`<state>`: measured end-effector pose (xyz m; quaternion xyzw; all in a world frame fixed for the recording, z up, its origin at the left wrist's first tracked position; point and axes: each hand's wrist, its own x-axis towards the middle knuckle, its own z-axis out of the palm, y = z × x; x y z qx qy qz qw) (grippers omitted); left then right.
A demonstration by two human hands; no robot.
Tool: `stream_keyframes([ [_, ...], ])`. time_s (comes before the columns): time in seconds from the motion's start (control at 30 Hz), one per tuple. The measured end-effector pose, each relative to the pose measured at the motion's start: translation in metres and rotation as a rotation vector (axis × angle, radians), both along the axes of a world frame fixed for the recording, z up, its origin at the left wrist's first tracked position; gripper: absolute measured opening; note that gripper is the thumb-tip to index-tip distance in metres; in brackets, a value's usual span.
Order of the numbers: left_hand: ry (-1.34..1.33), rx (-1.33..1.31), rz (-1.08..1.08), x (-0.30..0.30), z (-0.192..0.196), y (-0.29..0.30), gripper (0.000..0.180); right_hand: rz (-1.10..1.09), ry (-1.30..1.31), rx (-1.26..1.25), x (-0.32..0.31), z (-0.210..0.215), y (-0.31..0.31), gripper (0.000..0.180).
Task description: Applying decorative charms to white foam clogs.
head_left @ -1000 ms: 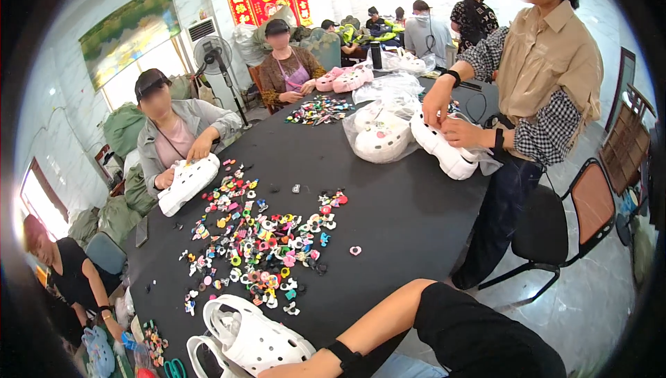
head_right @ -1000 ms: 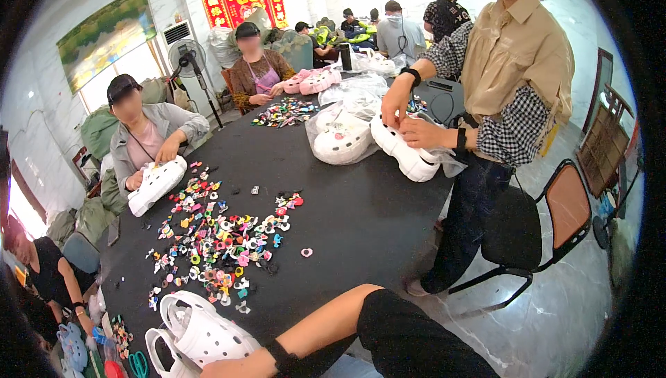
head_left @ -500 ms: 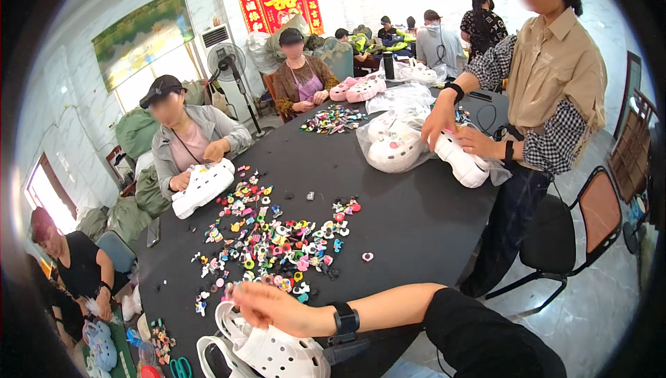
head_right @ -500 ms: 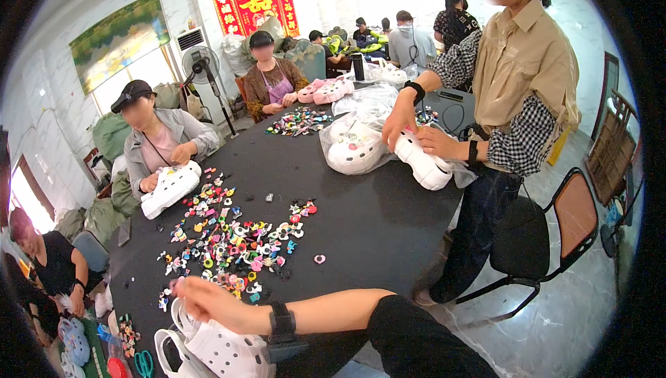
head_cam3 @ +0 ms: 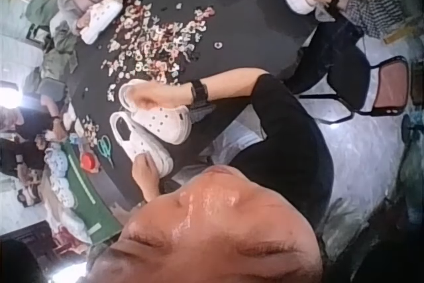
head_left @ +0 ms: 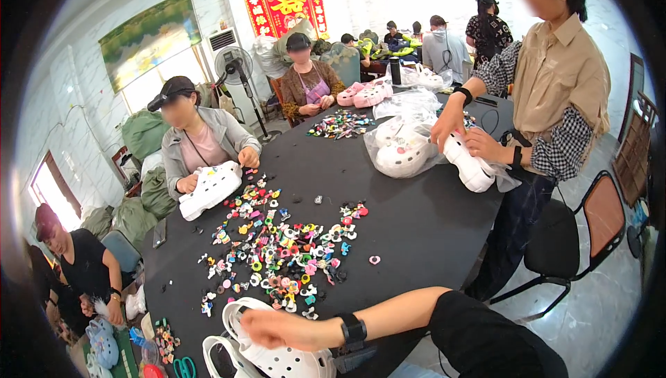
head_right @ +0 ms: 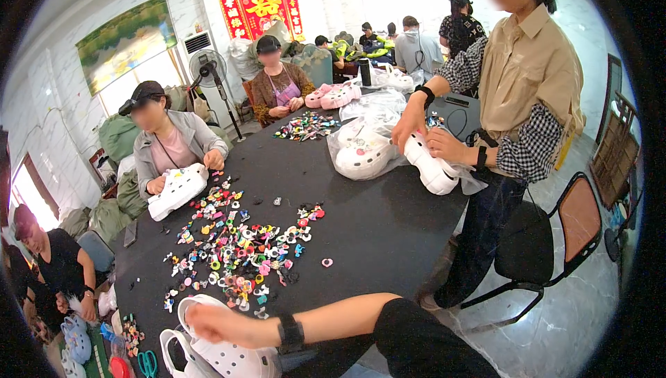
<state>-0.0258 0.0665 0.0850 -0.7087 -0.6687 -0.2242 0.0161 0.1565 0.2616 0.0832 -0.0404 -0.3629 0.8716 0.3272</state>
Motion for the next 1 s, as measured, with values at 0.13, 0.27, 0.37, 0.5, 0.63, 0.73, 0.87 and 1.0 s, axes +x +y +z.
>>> stream_keyframes([
  [0.13,-0.288,-0.055,-0.024,-0.027,-0.009,0.003,0.024,-0.174,-0.146,0.856,-0.015,-0.013,-0.031,0.017],
  [0.27,-0.796,-0.184,0.147,-0.035,-0.005,0.001,0.029,-0.168,-0.084,1.441,-0.012,-0.023,-0.046,0.027],
  [0.37,-0.714,-0.092,0.122,-0.023,-0.009,-0.005,0.025,-0.177,-0.09,1.561,-0.01,-0.025,-0.051,0.029],
  [0.5,-0.425,0.048,0.128,0.004,0.001,-0.014,0.017,-0.169,-0.132,1.511,-0.007,-0.029,-0.053,0.031],
  [0.63,-0.228,0.188,-0.055,0.024,0.008,-0.022,0.017,-0.152,-0.086,1.47,-0.005,-0.025,-0.061,0.029],
  [0.73,-0.074,0.215,-0.073,0.028,0.002,-0.025,0.024,-0.138,-0.052,1.465,-0.012,-0.024,-0.067,0.03],
  [0.87,-0.16,0.205,-0.124,0.029,0.004,-0.023,0.018,0.022,-0.172,1.418,-0.006,-0.03,-0.058,0.021],
  [1.0,-0.232,0.214,-0.069,0.027,-0.001,-0.025,0.033,-0.065,-0.185,1.43,0.004,-0.015,-0.053,0.016],
])
